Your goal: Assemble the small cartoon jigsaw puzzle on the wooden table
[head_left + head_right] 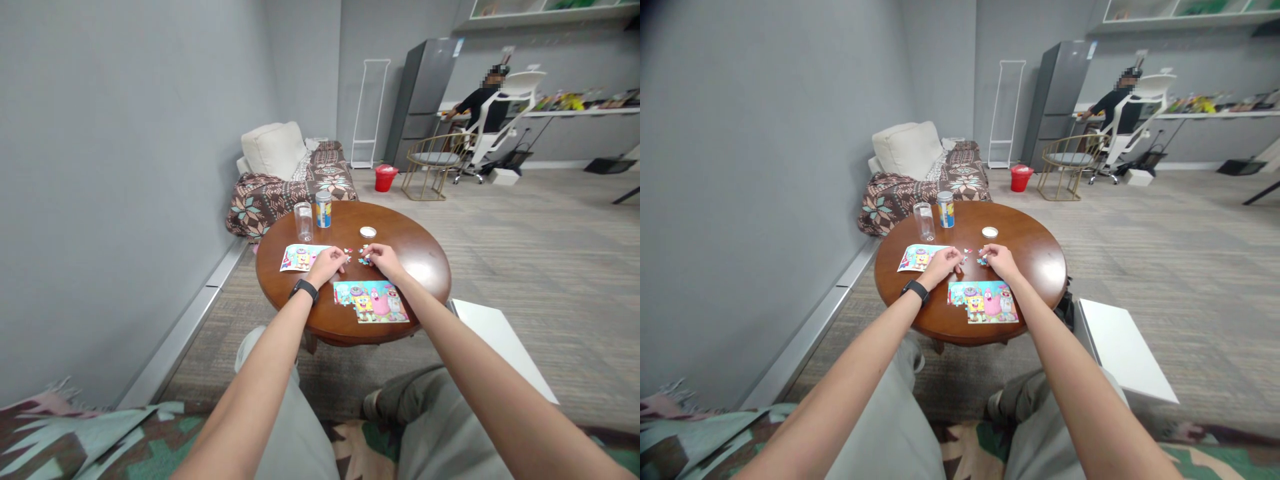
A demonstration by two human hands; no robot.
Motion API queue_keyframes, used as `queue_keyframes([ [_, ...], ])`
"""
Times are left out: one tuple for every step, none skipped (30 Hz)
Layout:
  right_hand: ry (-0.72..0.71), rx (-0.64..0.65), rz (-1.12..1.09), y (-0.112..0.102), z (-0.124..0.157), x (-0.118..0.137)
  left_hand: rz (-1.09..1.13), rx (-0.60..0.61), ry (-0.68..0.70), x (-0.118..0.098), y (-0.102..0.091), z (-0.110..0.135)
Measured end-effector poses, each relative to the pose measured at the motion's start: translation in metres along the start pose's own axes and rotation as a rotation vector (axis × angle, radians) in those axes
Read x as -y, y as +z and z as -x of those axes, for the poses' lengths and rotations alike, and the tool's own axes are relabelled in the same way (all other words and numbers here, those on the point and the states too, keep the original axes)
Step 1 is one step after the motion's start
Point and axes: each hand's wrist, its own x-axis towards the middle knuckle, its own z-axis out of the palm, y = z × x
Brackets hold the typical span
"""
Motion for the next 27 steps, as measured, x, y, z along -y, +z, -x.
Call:
queue_keyframes([
  [-0.002,-0.005,0.0,0.0,0.0,-0.001,0.004,0.001,0.0,0.0,0.0,0.0],
  [-0.003,-0.009,0.002,0.0,-0.001,-0.001,0.009,0.002,-0.001,-0.001,0.0,0.0],
  [-0.005,-0.013,0.006,0.001,-0.001,-0.002,0.014,0.003,-0.001,-0.001,0.0,0.0],
  [-0.008,-0.016,0.009,0.001,-0.001,-0.003,0.018,0.004,-0.001,-0.001,0.0,-0.001],
  [-0.013,-0.018,0.01,0.001,-0.001,-0.004,0.021,0.003,0.0,-0.001,0.0,-0.001],
  [-0.016,-0.019,0.01,0.001,-0.002,-0.005,0.022,0.002,0.002,-0.001,0.0,-0.001],
  [-0.019,-0.023,0.008,0.002,-0.002,-0.005,0.024,-0.001,0.005,0.0,0.0,-0.001],
  [-0.021,-0.028,0.005,0.002,-0.002,-0.006,0.027,-0.002,0.007,0.0,0.0,-0.001],
  [-0.024,-0.032,0.0,0.002,-0.002,-0.007,0.034,-0.003,0.007,-0.001,0.0,-0.001],
  [-0.029,-0.033,-0.006,0.002,-0.003,-0.007,0.045,-0.004,0.006,-0.001,0.001,0.0],
  [-0.036,-0.034,-0.011,0.001,-0.003,-0.007,0.058,0.0,0.003,-0.002,0.001,0.0],
  [-0.047,-0.033,-0.016,0.001,-0.003,-0.008,0.072,-0.001,0.0,-0.002,0.001,0.0],
  [-0.054,-0.034,-0.017,0.0,-0.004,-0.008,0.077,-0.005,-0.001,-0.003,0.001,0.001],
  [-0.056,-0.038,-0.011,0.0,-0.004,-0.009,0.075,-0.007,-0.003,-0.004,0.001,0.001],
  [-0.057,-0.044,-0.002,-0.001,-0.004,-0.009,0.076,-0.009,-0.002,-0.006,0.001,0.002],
  [-0.055,-0.053,0.01,-0.001,-0.005,-0.01,0.076,-0.009,-0.002,-0.007,0.001,0.002],
  [-0.055,-0.062,0.021,-0.002,-0.005,-0.011,0.078,-0.009,-0.001,-0.008,0.001,0.003],
  [-0.057,-0.071,0.029,-0.002,-0.006,-0.012,0.08,-0.01,0.001,-0.008,0.002,0.003],
  [-0.06,-0.077,0.033,-0.002,-0.006,-0.013,0.08,-0.012,0.001,-0.009,0.002,0.004],
  [-0.062,-0.08,0.033,-0.002,-0.007,-0.014,0.078,-0.017,0.003,-0.01,0.002,0.004],
  [-0.06,-0.076,0.03,-0.002,-0.007,-0.014,0.075,-0.023,0.004,-0.01,0.002,0.004],
  [-0.056,-0.066,0.027,-0.002,-0.007,-0.015,0.07,-0.029,0.005,-0.01,0.002,0.004],
  [-0.052,-0.051,0.024,-0.001,-0.007,-0.015,0.065,-0.033,0.004,-0.01,0.002,0.004],
  [-0.047,-0.035,0.024,-0.001,-0.006,-0.015,0.058,-0.035,0.002,-0.01,0.002,0.004],
  [-0.043,-0.02,0.024,0.0,-0.006,-0.014,0.052,-0.036,0.0,-0.01,0.002,0.004],
  [-0.04,-0.007,0.027,0.001,-0.005,-0.014,0.045,-0.036,-0.002,-0.01,0.002,0.004],
  [-0.038,0.003,0.031,0.001,-0.004,-0.013,0.039,-0.037,-0.003,-0.01,0.001,0.004],
])
